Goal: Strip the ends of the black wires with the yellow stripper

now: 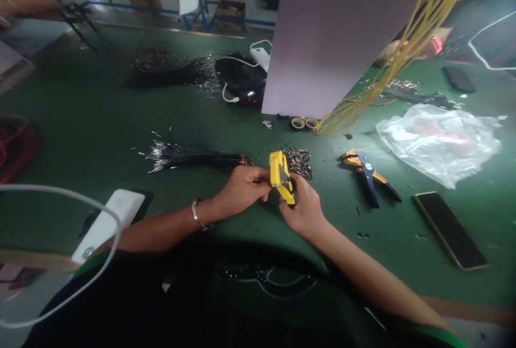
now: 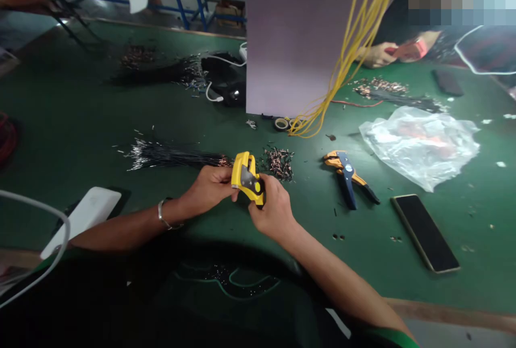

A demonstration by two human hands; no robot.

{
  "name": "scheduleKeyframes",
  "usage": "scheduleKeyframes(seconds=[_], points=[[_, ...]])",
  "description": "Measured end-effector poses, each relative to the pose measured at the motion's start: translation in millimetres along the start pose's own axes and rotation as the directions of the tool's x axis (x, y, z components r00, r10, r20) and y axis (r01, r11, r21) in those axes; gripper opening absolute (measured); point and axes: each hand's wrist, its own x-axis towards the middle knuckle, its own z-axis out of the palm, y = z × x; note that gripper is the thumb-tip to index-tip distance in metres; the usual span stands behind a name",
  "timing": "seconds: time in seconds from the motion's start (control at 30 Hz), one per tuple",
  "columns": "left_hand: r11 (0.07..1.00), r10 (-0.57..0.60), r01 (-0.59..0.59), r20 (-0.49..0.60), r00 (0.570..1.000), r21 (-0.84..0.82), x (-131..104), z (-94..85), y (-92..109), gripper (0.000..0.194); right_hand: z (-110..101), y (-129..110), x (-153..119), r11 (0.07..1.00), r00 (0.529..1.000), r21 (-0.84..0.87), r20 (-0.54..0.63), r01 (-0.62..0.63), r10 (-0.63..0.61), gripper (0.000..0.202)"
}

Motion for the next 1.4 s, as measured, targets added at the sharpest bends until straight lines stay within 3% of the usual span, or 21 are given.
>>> scheduleKeyframes(seconds=[0.13, 0.33, 0.93, 1.4], points=[[1.0, 0.012, -0.012, -0.006, 1.0, 0.005, 0.8, -0.1, -4.3, 0.018, -0.9, 5.2, -2.3, 0.992, 0.995, -0.069, -0.011, 0.102, -0.103, 0.05], [1.0, 0.02, -0.02, -0.013, 1.0, 0.003, 0.0, -0.1, -7.3, 0.017, -2.0, 6.0, -1.2, 0.989, 0.992, -0.078, -0.012, 0.123, -0.125, 0.048], [0.993, 0.038, -0.035, -0.026, 0.999, 0.112, 0.4, 1.7, -6.1, 0.018, -1.6, 6.8, -1.6, 0.991, 0.996, -0.104, 0.035, 0.084, -0.081, 0.019], [0.99, 0.06, -0.058, -0.013, 0.998, 0.127, 0.2, 3.7, -2.7, 0.019, 0.6, 10.2, -2.5, 0.988, 0.996, -0.119, 0.01, 0.094, -0.094, 0.012]])
